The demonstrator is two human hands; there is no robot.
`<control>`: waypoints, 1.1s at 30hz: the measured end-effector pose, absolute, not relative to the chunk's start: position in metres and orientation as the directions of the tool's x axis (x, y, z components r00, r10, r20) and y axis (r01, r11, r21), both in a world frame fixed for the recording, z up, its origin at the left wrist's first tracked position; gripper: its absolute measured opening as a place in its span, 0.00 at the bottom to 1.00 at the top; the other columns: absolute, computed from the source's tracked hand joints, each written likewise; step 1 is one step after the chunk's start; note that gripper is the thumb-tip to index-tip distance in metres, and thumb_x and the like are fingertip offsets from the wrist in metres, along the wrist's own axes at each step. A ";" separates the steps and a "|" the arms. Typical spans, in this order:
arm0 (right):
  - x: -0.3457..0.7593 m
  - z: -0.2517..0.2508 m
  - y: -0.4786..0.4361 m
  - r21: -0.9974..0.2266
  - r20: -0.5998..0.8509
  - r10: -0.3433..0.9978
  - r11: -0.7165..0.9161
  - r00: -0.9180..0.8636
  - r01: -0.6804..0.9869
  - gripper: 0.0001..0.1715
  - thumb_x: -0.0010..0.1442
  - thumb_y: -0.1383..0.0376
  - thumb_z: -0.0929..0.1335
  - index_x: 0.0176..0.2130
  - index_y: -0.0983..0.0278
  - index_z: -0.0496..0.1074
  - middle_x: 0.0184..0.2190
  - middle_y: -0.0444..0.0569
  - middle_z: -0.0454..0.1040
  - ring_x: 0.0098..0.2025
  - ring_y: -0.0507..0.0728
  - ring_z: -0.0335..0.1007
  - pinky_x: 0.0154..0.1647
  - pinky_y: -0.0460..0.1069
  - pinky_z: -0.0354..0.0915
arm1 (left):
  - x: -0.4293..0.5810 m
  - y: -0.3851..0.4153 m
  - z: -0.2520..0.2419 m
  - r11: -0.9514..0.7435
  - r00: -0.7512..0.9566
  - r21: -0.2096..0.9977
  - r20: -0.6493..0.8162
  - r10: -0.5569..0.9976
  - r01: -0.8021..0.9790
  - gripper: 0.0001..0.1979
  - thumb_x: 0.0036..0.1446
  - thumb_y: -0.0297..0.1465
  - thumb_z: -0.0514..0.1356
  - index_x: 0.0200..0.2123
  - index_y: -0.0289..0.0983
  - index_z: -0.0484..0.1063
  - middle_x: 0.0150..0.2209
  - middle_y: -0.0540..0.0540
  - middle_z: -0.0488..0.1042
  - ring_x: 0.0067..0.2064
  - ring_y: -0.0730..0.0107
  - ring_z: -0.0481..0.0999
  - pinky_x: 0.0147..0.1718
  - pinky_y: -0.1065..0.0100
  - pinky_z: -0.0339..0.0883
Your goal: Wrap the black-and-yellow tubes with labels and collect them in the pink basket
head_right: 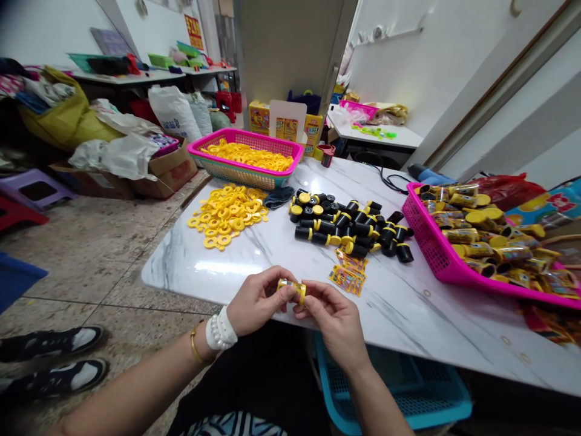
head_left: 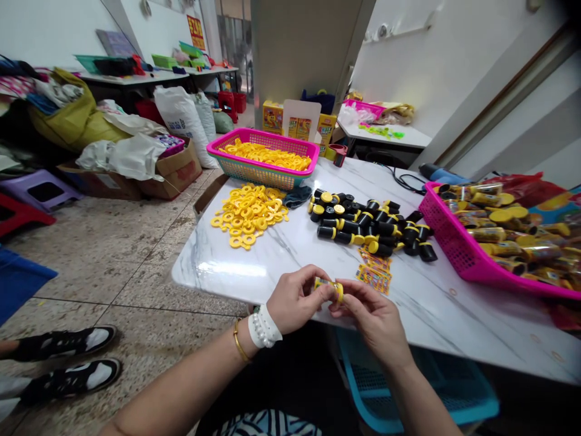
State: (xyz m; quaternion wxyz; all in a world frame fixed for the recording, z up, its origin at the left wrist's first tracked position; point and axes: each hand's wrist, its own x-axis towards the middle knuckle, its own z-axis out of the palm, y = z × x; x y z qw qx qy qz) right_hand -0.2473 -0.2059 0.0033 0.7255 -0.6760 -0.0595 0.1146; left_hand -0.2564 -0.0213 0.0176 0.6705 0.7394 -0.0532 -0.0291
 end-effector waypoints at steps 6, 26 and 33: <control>-0.247 0.006 -0.215 -0.986 0.118 0.343 0.155 0.932 0.068 0.11 0.56 0.66 0.75 0.41 0.55 0.80 0.46 0.47 0.71 0.31 0.52 0.77 0.32 0.51 0.78 | -0.252 -0.024 0.016 0.279 0.882 0.912 -0.156 -0.446 0.302 0.23 0.55 0.50 0.63 0.38 0.35 0.68 0.26 0.46 0.76 0.19 0.77 0.69 0.16 0.77 0.57; -0.339 -0.049 -0.316 -0.977 -0.007 0.194 -0.210 0.981 0.034 0.07 0.62 0.64 0.71 0.39 0.57 0.81 0.43 0.51 0.71 0.23 0.52 0.75 0.21 0.47 0.75 | -0.294 -0.059 0.010 0.206 0.686 0.770 -0.369 -0.627 0.604 0.34 0.52 0.47 0.65 0.54 0.36 0.58 0.28 0.47 0.76 0.18 0.72 0.73 0.14 0.75 0.67; -0.329 -0.081 -0.342 -0.404 0.445 0.211 -0.820 0.870 0.406 0.19 0.62 0.52 0.69 0.47 0.58 0.80 0.43 0.54 0.80 0.38 0.60 0.81 0.33 0.46 0.77 | -0.248 -0.047 0.035 -0.176 0.943 0.980 -0.140 -0.302 0.089 0.18 0.58 0.41 0.60 0.46 0.35 0.72 0.29 0.46 0.76 0.24 0.71 0.74 0.21 0.72 0.66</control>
